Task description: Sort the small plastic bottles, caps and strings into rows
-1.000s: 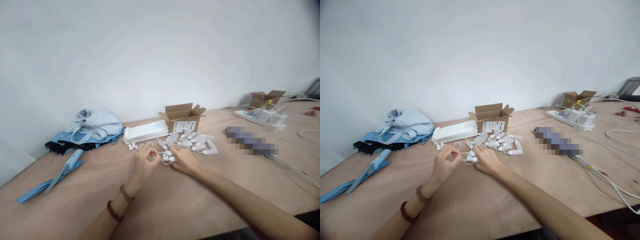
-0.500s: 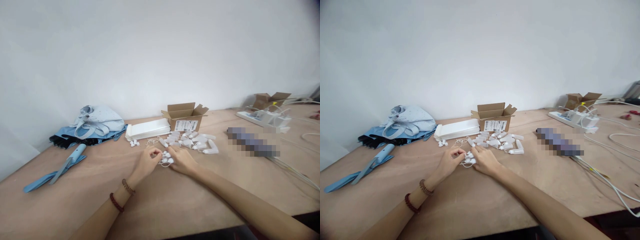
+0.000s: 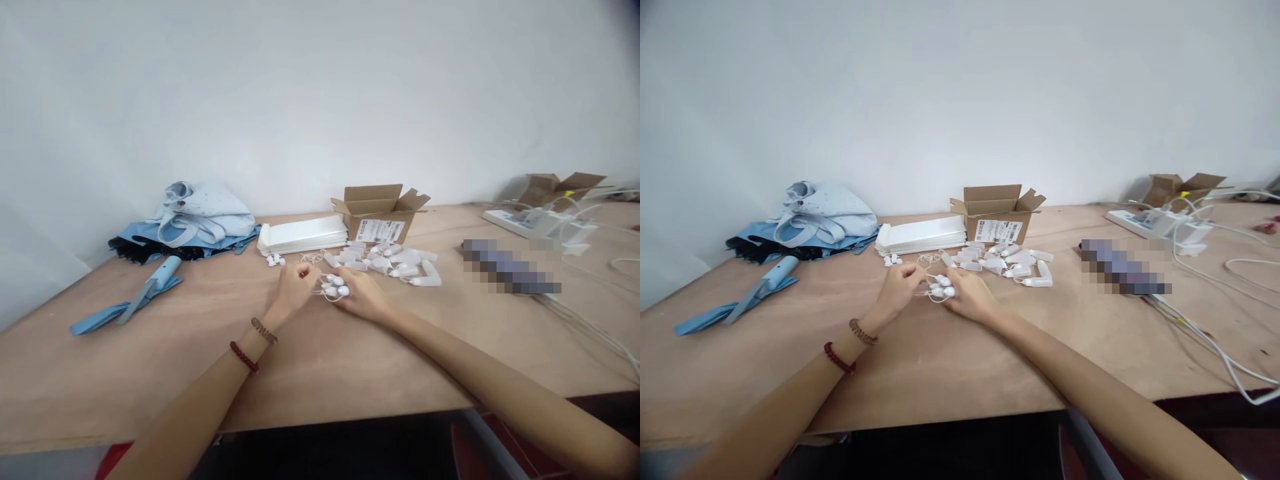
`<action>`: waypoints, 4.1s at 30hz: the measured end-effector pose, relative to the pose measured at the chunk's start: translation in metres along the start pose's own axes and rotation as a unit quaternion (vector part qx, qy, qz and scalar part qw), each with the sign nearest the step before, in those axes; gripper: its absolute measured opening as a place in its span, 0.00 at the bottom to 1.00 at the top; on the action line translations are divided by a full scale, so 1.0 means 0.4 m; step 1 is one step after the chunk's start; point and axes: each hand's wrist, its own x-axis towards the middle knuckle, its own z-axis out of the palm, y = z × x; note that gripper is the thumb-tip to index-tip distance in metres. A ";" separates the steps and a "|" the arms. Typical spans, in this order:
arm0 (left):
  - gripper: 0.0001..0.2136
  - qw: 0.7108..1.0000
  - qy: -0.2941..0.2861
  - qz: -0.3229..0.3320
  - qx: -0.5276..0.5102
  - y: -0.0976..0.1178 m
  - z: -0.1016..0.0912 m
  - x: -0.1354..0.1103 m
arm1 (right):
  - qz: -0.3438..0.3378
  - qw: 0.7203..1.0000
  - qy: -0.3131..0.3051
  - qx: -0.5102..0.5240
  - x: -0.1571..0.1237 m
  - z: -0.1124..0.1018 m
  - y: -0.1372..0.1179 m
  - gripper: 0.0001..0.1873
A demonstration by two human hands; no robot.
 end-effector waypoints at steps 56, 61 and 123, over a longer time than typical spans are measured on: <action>0.14 0.962 -0.172 0.115 0.175 -0.104 0.028 0.005 | -0.040 0.999 -0.010 0.011 -0.002 -0.010 0.045 0.15; 0.18 0.968 -0.193 0.086 0.136 -0.084 0.023 0.006 | -0.053 0.998 -0.004 0.012 -0.006 -0.004 0.037 0.18; 0.13 0.910 -0.277 -0.259 -0.167 -0.061 -0.099 0.030 | 0.013 0.996 0.016 0.083 -0.004 -0.007 0.045 0.18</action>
